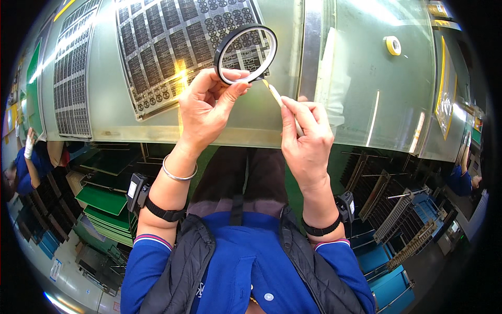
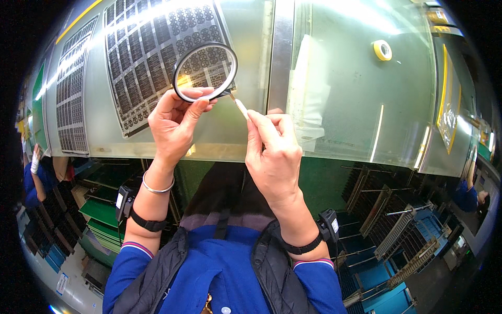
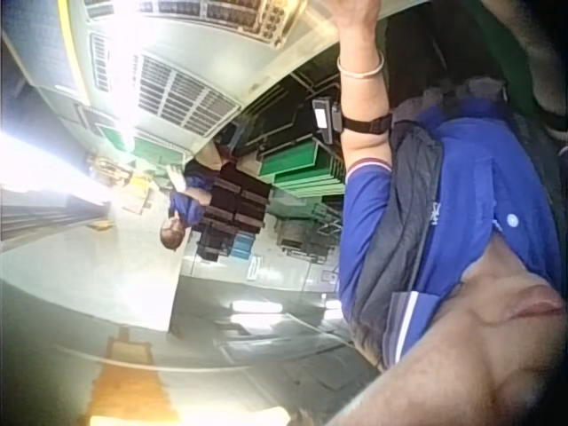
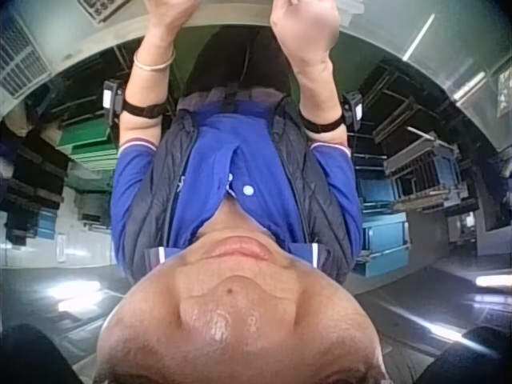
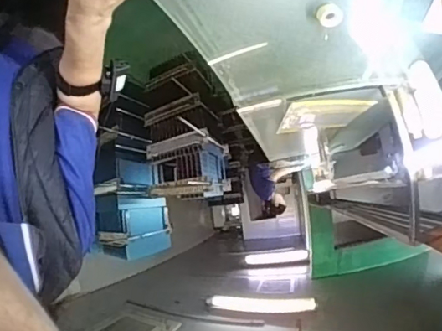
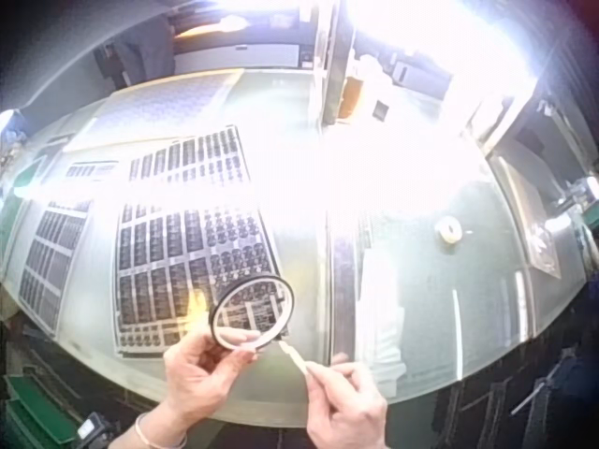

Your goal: Inspecting or taping circuit patterns on panels using a magnifying glass and tape.

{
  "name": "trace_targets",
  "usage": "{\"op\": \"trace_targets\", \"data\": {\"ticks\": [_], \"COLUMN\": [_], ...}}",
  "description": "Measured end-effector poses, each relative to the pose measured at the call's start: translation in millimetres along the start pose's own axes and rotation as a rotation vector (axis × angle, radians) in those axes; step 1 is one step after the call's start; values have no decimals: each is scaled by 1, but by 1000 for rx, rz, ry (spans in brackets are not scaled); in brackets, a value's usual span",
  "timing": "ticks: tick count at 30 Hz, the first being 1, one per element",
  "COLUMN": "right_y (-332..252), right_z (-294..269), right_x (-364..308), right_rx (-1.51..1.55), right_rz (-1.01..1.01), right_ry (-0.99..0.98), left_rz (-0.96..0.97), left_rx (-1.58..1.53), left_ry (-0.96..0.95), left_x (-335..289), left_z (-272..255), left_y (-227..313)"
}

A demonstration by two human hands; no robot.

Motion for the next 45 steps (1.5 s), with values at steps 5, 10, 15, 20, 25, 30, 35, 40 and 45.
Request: {"op": "trace_targets", "data": {"ticks": [5,10,15,20,25,30,35,40,45], "right_y": [-1,1,1,3,19,4,13,22,77], "right_z": [0,1,0,-6,-3,28,19,-8,-59], "right_x": [0,0,2,9,25,49,57,83,158], "right_rx": [-40,-39,-50,-55,-76,-295,-310,-574,-292], "right_rz": [2,18,-7,-40,224,43,87,-153,154], "right_ry": [6,3,5,63,45,35,56,-8,68], "left_rz": [7,0,0,-9,-24,8,2,-86,-221], "left_rx": [4,16,16,-91,-120,-185,-111,-109,-23], "left_ry": [7,4,6,9,43,163,147,173,216], "left_x": [0,0,0,-1,-1,0,1,-2,-12], "left_z": [1,0,0,0,-4,-14,-17,-17,-29], "left_y": [1,2,2,3,3,5,2,-1,17]}}
Point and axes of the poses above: each hand's wrist, its own x-axis towards the middle knuckle, its own z-axis out of the palm, y = z × x, the point moved 9 cm from there along x, towards the middle knuckle, and after that the axes turned 15 degrees about x, right-handed, at the moved point
